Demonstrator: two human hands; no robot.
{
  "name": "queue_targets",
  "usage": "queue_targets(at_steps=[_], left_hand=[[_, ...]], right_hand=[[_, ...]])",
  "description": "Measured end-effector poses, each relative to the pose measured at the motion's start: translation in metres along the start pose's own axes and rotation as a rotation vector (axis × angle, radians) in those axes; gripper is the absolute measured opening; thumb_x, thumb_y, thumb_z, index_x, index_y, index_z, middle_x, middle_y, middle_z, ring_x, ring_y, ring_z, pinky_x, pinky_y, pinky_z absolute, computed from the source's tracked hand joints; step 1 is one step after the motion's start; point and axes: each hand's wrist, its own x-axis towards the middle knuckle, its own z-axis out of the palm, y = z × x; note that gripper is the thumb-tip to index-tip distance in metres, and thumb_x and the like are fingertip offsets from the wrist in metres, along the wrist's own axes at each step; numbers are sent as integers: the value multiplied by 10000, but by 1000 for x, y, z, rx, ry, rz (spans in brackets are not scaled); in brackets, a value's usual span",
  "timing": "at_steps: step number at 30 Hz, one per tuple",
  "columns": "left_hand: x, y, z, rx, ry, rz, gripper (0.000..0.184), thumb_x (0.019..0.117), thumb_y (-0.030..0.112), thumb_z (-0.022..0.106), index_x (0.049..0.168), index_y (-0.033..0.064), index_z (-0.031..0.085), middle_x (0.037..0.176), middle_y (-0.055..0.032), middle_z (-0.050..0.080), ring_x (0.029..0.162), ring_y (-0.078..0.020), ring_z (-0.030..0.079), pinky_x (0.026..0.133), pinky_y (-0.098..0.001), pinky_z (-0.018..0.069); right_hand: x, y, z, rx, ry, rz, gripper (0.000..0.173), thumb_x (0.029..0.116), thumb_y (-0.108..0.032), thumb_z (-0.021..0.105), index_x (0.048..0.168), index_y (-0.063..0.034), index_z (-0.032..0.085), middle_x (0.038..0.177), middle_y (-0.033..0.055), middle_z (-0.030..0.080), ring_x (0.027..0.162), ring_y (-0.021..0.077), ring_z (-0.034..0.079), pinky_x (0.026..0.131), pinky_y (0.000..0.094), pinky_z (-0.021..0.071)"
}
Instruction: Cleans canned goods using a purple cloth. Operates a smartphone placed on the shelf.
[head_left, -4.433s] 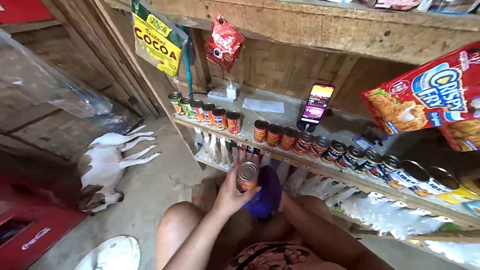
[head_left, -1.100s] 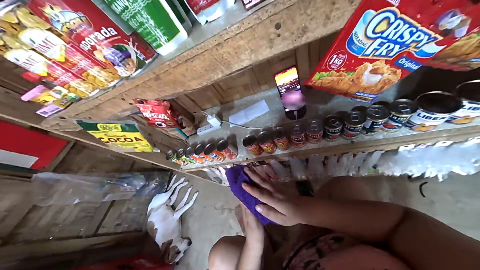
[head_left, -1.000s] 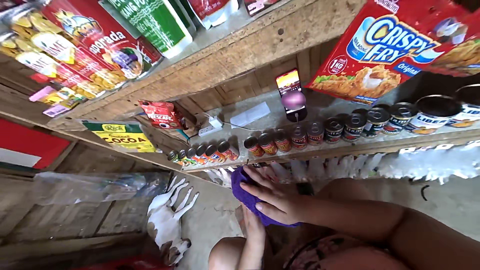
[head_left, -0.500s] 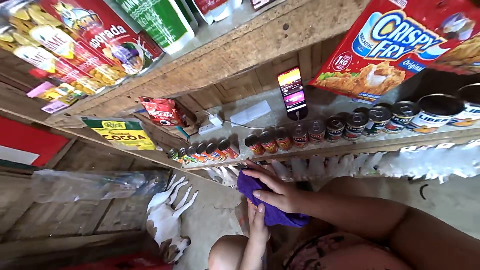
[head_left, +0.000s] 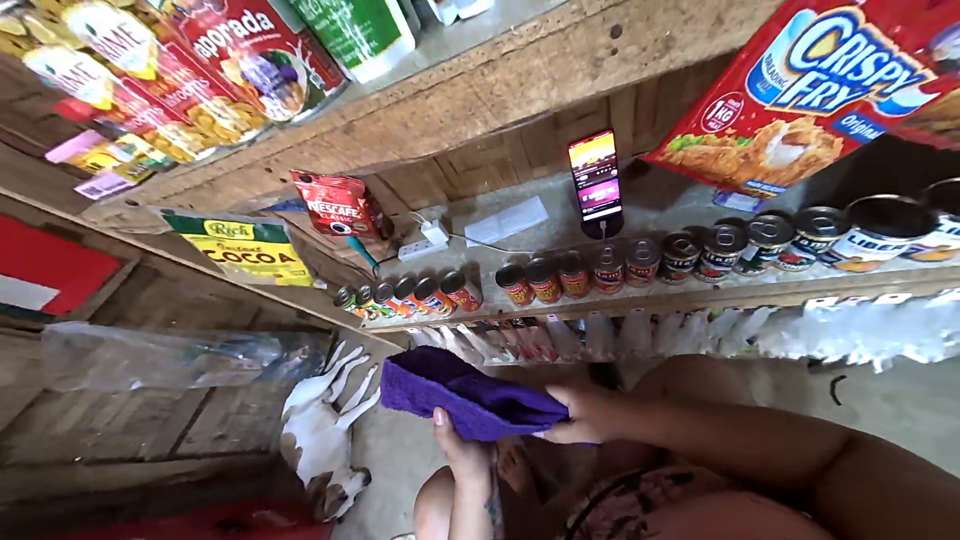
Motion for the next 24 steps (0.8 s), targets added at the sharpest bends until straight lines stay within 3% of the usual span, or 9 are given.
queue_targets(at_steps=[5,7,10,13,15,19,22,23,24], left_hand=[[6,-18,-24,93,-16,-100,839,826,758,608,1340,114,447,1125,83,676,1081,-38,652,950,-300,562],[3,-26,-33,98,12,-189,842,828,773,588,1327,107,462,1079,55,693,980,-56,685,823,-289,601],[4,-31,-42,88,64,-291,649,976,683,419,1241,96,503,909,22,696,746,-78,676,651,-265,591],[11,-26,-46,82,101,-264,554,1042,593,277,1167,101,497,824,22,690,669,-80,668,609,-243,582],[11,-24,-43,106,98,-192,567,1013,613,392,1202,86,483,862,35,692,722,-66,675,651,-245,588],[-16,-22,-25,279,-77,-158,915,954,660,518,1422,-80,252,1197,-5,607,1093,8,613,978,-231,526],[-46,-15,-6,478,-224,-170,689,1036,311,396,1410,-247,242,1375,-265,498,1281,-44,488,1110,-202,375],[-53,-19,-5,493,-241,-147,777,1030,384,411,1396,-276,231,1387,-300,482,1300,-47,475,1116,-197,357],[-56,-24,-5,467,-258,-130,988,1013,619,398,1401,-268,197,1390,-257,488,1305,-4,473,1119,-178,367]], right_hand=[[8,6,-13,45,298,-326,486,936,-397,691,1152,38,676,1197,153,660,1174,145,593,1038,303,478],[10,3,-19,93,345,-384,477,937,-431,700,1130,5,683,1310,134,591,1279,146,516,1101,310,432],[12,-2,-26,157,374,-439,449,936,-391,713,1203,-31,688,1429,137,536,1363,187,478,1143,364,426],[14,-10,-26,177,349,-450,464,954,-397,682,1191,2,669,1435,161,532,1366,194,477,1148,366,414],[13,-13,-22,137,254,-412,587,970,-426,649,1303,55,602,1462,204,508,1382,205,474,1164,358,403],[8,-15,-4,-65,28,-274,692,961,-461,620,1403,64,535,1508,268,464,1445,307,419,1204,419,343],[-2,-11,20,-248,121,-203,673,983,-462,596,1403,62,550,1531,313,419,1451,393,408,1188,481,352],[-3,-11,23,-275,188,-213,653,990,-464,580,1373,65,574,1527,312,426,1443,380,424,1183,461,364],[-1,-12,21,-267,220,-232,642,1000,-449,568,1382,67,562,1550,299,402,1463,350,401,1201,431,342]])
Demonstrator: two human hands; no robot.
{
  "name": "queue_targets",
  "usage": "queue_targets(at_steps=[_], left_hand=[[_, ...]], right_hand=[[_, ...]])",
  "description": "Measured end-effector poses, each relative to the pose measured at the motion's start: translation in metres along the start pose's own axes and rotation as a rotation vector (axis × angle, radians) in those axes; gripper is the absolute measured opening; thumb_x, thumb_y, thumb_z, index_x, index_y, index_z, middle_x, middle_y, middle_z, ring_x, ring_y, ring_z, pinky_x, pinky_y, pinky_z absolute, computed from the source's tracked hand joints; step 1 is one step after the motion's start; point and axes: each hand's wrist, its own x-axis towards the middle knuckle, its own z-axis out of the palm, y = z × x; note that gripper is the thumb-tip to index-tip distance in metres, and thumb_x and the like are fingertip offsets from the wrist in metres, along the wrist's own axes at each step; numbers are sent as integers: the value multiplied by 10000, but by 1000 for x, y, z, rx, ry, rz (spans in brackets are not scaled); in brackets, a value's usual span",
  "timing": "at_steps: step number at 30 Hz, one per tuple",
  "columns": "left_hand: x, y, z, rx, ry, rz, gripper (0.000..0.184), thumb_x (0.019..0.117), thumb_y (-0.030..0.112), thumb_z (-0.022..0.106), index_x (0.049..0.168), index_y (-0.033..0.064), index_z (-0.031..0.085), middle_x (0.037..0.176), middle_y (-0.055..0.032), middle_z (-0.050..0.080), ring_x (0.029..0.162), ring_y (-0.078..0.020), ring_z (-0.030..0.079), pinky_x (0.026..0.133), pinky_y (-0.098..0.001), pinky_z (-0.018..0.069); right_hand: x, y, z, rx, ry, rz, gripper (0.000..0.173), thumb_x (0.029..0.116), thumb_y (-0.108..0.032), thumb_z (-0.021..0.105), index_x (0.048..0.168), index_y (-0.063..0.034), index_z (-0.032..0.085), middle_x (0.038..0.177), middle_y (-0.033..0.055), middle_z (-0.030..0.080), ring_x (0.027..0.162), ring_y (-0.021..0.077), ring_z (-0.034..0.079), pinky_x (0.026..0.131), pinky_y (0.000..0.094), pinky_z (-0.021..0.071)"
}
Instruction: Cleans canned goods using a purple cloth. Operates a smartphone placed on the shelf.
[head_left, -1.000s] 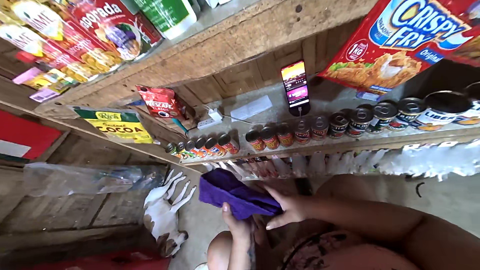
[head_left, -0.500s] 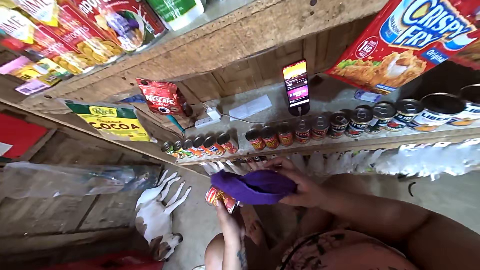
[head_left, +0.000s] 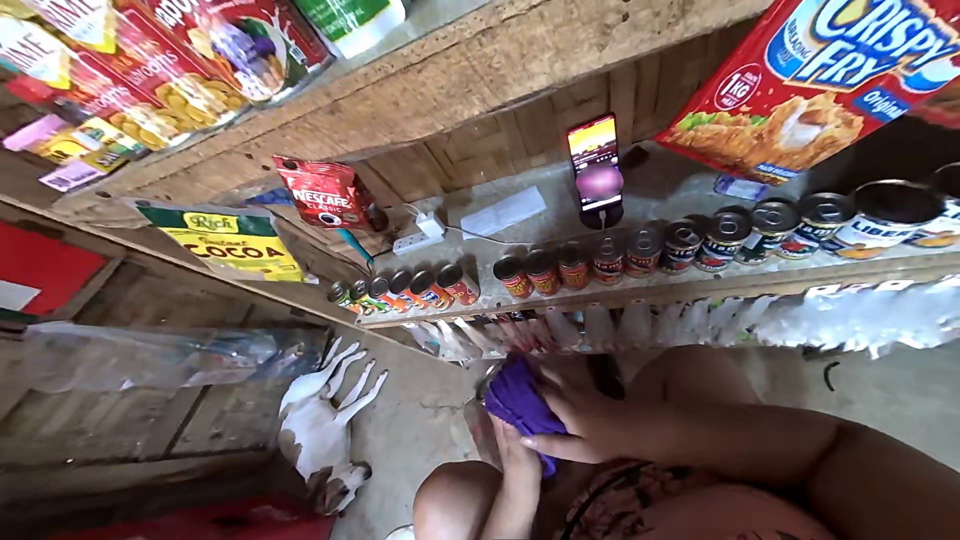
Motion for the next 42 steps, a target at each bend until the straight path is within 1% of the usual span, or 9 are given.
queue_targets(at_steps=[2,6,10,19,25,29,33,36,42], left_hand=[[0,-4,5,-86,-15,48,1160,911,780,406,1424,-232,167,1372,-158,527,1267,56,498,1104,-170,400],[3,-5,11,-114,-125,180,978,929,729,424,1437,-96,293,1279,15,619,1193,77,558,1072,-194,457],[-10,-19,19,-82,-291,204,921,985,668,400,1485,-90,247,1350,-23,595,1229,67,548,1090,-207,461],[5,-10,10,-162,-95,135,911,956,712,399,1432,-61,318,1260,11,624,1174,31,591,1052,-216,490],[19,13,-2,-189,101,58,929,976,728,313,1439,-77,280,1269,1,610,1201,20,571,1073,-223,466],[29,24,-1,-322,164,16,726,1042,639,185,1344,30,438,1125,95,685,1087,24,637,976,-210,528],[22,16,-4,-129,124,31,490,1076,218,318,1356,-179,383,1199,-88,620,1130,34,581,1014,-167,468],[13,26,1,69,17,-5,508,1039,115,436,1406,-220,334,1361,-239,536,1269,-22,509,1102,-174,380],[-18,-10,23,90,-206,21,729,1040,356,404,1391,-275,304,1412,-322,496,1328,-69,493,1143,-209,357]], right_hand=[[7,2,-7,52,37,-63,651,1013,-422,555,1421,83,508,1579,292,358,1487,312,366,1221,389,309],[17,5,-18,175,99,-106,722,1020,-436,550,1470,112,419,1557,273,401,1476,234,385,1229,339,302],[21,10,-28,328,173,131,587,1055,-329,511,1430,119,458,1441,239,533,1366,153,500,1168,291,380],[7,8,-2,295,198,133,664,1108,-380,363,1536,121,286,1595,278,329,1506,204,326,1251,323,243],[-9,11,25,57,141,-68,555,1068,-385,483,1371,74,558,1525,305,426,1474,316,386,1229,382,305],[-13,22,34,4,92,-215,346,1014,-287,561,1170,2,670,1559,313,367,1510,397,292,1253,443,259],[6,15,21,50,182,-290,347,1031,-323,546,1097,-1,658,1539,295,400,1507,369,305,1257,428,251],[13,7,6,47,197,-213,410,1024,-352,542,1131,21,673,1553,288,393,1507,340,316,1251,418,266],[16,10,-17,162,174,234,554,1023,-311,531,1421,73,516,1518,272,446,1451,287,407,1210,393,328]])
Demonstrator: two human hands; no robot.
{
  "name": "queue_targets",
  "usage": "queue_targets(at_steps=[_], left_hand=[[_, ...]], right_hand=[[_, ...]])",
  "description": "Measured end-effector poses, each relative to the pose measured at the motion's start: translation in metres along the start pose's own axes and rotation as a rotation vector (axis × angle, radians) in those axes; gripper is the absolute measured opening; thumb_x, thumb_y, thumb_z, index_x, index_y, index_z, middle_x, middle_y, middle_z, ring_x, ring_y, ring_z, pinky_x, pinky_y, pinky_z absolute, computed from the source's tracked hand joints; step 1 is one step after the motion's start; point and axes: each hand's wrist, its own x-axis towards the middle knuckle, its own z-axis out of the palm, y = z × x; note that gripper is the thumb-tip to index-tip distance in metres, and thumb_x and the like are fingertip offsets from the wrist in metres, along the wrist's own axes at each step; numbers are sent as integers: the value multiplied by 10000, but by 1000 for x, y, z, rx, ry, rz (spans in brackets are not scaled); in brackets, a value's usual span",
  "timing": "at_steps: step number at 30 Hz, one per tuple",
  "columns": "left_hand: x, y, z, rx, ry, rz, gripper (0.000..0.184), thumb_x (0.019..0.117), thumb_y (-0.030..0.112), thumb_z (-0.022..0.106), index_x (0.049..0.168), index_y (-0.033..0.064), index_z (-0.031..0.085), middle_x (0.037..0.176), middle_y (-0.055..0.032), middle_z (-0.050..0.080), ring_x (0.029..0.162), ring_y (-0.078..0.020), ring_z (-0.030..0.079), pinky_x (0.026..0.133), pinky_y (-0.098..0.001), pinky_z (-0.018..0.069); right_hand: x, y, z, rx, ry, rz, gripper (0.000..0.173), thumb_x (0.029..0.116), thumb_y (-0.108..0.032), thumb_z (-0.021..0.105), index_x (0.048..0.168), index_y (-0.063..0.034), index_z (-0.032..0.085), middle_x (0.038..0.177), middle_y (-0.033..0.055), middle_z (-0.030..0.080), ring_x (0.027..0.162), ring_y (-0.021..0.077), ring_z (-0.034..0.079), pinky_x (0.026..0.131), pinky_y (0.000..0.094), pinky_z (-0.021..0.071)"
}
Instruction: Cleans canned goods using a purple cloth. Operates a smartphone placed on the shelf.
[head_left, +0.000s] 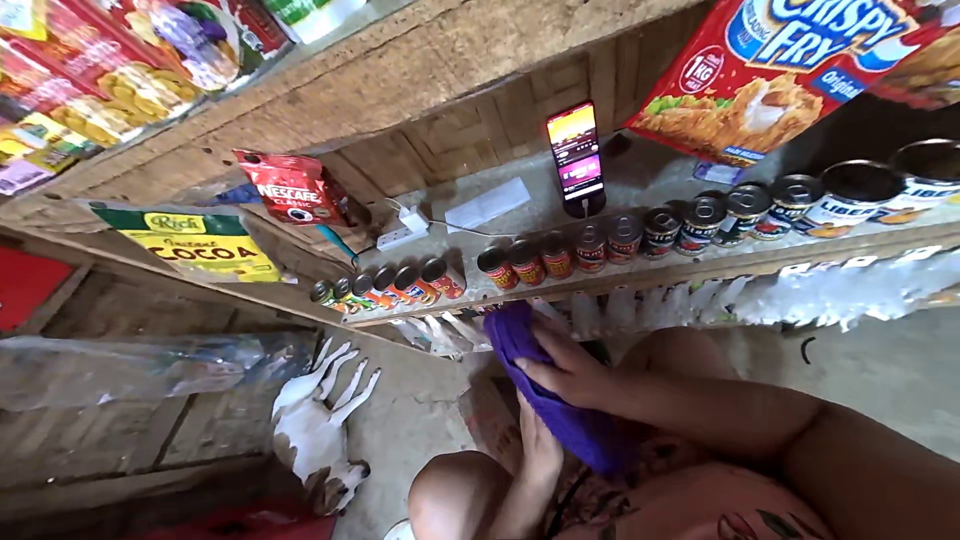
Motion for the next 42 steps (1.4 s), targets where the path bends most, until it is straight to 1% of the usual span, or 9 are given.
queue_targets(at_steps=[5,11,15,20,24,31,37,40,42], left_hand=[[5,0,-11,-67,-3,15,790,1061,445,375,1401,-261,273,1395,-243,520,1288,26,492,1124,-160,364],[7,13,-39,-68,243,-103,391,998,70,442,1281,-200,442,1152,-134,608,1099,53,550,1004,-119,406],[22,18,-39,-154,425,-105,392,1023,94,404,1356,-112,419,1153,-43,614,1067,77,575,966,-132,467],[24,10,-39,-120,333,9,603,1071,281,374,1415,-207,289,1320,-205,561,1212,-28,559,1075,-197,433],[7,10,-24,-43,181,69,799,966,343,608,1395,-251,291,1337,-220,573,1229,20,550,1086,-168,420],[7,-13,1,-136,9,184,966,1012,652,339,1427,-217,269,1396,-177,540,1283,35,505,1115,-188,407],[25,7,-21,-124,139,175,904,1007,671,297,1412,-134,367,1322,-29,596,1230,67,523,1092,-190,424],[30,-31,-31,-91,368,326,613,1065,347,414,1270,-228,474,1189,-139,668,1130,-31,615,978,-199,490],[33,-4,-42,-274,348,104,491,1103,248,267,1382,-133,402,1240,-84,626,1151,-25,595,1005,-210,491]], right_hand=[[-3,-1,9,-50,110,-106,503,1034,-249,516,1395,102,529,1462,291,502,1418,298,456,1197,380,348],[-14,5,37,-108,58,-456,300,982,-187,561,1165,31,654,1466,268,504,1437,340,429,1207,422,346],[-28,24,51,-78,-46,-482,283,985,-189,585,1154,26,660,1494,261,484,1471,362,379,1232,449,310],[-16,6,40,6,-50,-359,418,1018,-266,573,1271,63,618,1464,269,508,1406,266,472,1186,357,368],[-5,0,24,145,10,-207,565,1041,-297,525,1382,151,479,1407,262,549,1362,161,501,1173,293,373],[-6,-7,-3,291,86,243,489,1054,-160,492,1436,136,418,1431,243,522,1329,146,516,1146,256,381],[11,-14,4,-3,138,-286,423,1013,-133,532,1302,175,540,1337,295,592,1316,236,551,1152,320,394],[2,-5,26,-50,46,-444,386,993,-182,543,1273,77,608,1387,249,575,1368,269,505,1188,381,368],[-13,10,42,-44,-17,-484,396,1008,-200,536,1314,47,584,1492,248,482,1449,283,416,1232,390,314]])
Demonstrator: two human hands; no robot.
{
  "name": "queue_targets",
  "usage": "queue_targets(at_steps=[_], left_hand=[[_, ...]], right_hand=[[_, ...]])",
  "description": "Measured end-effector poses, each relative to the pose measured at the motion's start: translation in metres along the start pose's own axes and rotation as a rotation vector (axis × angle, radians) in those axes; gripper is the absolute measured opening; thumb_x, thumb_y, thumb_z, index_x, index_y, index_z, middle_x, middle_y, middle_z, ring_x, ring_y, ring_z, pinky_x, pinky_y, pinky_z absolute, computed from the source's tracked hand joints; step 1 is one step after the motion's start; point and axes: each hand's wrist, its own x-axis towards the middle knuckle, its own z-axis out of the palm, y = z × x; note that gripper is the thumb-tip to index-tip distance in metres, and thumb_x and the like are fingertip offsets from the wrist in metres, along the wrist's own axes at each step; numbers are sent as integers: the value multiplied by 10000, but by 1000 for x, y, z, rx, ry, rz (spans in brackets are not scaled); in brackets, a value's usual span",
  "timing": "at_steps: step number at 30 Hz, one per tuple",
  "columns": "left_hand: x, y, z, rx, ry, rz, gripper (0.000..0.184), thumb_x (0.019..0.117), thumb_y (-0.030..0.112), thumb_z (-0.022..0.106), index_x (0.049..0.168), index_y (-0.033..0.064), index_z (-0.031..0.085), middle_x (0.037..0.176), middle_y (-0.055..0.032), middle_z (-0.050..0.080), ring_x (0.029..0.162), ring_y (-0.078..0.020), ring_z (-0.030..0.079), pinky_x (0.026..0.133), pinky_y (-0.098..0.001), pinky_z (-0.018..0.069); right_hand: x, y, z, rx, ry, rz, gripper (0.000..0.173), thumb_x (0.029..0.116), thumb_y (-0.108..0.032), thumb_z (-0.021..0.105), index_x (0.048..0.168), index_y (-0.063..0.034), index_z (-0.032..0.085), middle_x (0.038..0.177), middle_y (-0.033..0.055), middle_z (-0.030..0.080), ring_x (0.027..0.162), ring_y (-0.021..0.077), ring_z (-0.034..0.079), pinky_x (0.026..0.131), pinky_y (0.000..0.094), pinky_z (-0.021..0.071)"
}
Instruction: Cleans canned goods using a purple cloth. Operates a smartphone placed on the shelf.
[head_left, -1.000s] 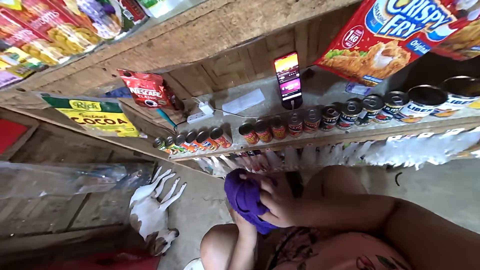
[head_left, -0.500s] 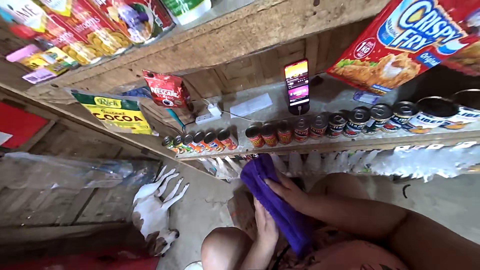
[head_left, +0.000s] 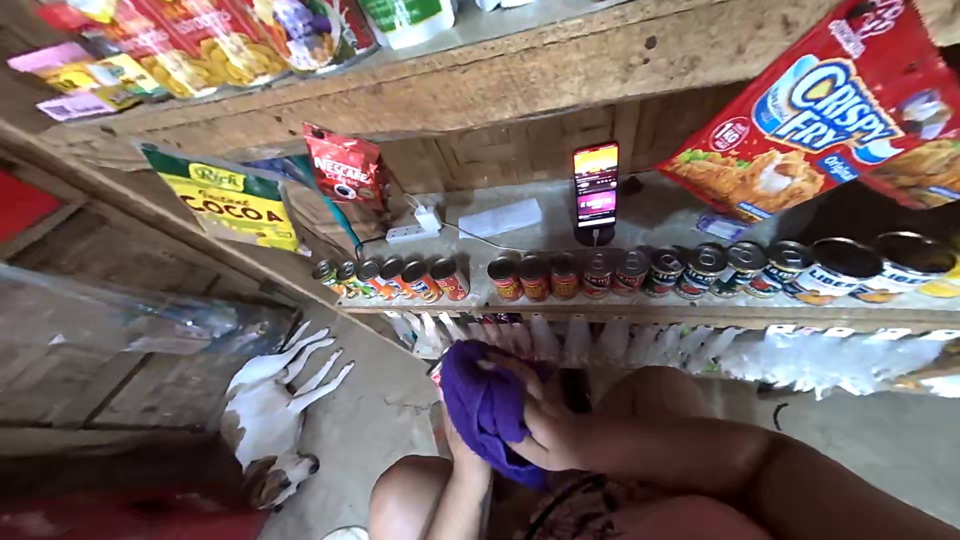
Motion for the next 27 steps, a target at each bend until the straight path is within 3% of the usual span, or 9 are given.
queue_targets(at_steps=[2,4,6,9,12,18,21,23,27], left_hand=[[8,25,8,-143,92,-184,560,1110,384,164,1396,-34,404,1215,-22,643,1125,-17,615,999,-234,513],[6,24,6,-86,49,-162,662,1103,435,161,1507,-81,257,1399,-110,541,1271,-47,530,1111,-244,425],[-1,22,6,15,-19,-99,727,1107,439,210,1504,-168,157,1469,-188,459,1339,-27,466,1154,-216,366],[-2,21,18,84,-94,83,924,1046,604,320,1395,-247,220,1341,-177,539,1247,27,522,1097,-180,421],[-9,8,29,42,-191,205,936,1005,663,353,1437,-163,263,1364,-103,561,1254,31,535,1100,-204,441],[-17,0,26,-33,-133,-89,997,981,716,306,1430,-171,230,1321,-112,559,1204,3,570,1070,-215,472],[-3,14,22,-115,22,-177,876,974,736,295,1395,-29,349,1145,22,670,1049,-13,664,941,-245,568],[10,14,12,-225,106,-225,817,954,766,295,1339,64,456,1033,24,716,935,-82,706,818,-302,611],[16,10,-8,-334,113,-325,763,970,732,322,1256,48,501,950,-17,725,820,-117,714,708,-295,616]], right_hand=[[-16,2,7,21,-39,43,420,1010,-214,546,1330,58,563,1504,256,463,1456,270,407,1234,376,303],[-17,-5,1,28,-48,175,410,985,-227,586,1256,77,628,1364,252,597,1345,235,533,1162,353,390],[-7,-7,-8,79,-52,234,393,1009,-225,549,1214,100,631,1257,232,653,1255,172,587,1111,307,433],[13,-17,-24,179,-15,359,385,1035,-139,469,1274,150,554,1262,202,638,1220,74,580,1083,228,436],[22,-23,-41,193,5,548,437,1070,-111,371,1378,179,478,1385,249,576,1296,98,541,1120,214,379],[25,7,-43,216,122,598,433,993,-131,562,1310,163,531,1260,237,640,1182,134,613,1053,276,470],[34,5,-51,233,135,604,363,975,-127,587,1264,92,569,1154,134,681,1083,80,649,982,264,532],[36,6,-55,295,108,588,336,967,-91,567,1254,83,566,1122,98,686,1043,52,654,951,248,547],[29,0,-53,452,50,841,505,1015,-188,496,1433,81,407,1256,93,633,1126,33,619,1005,241,518]])
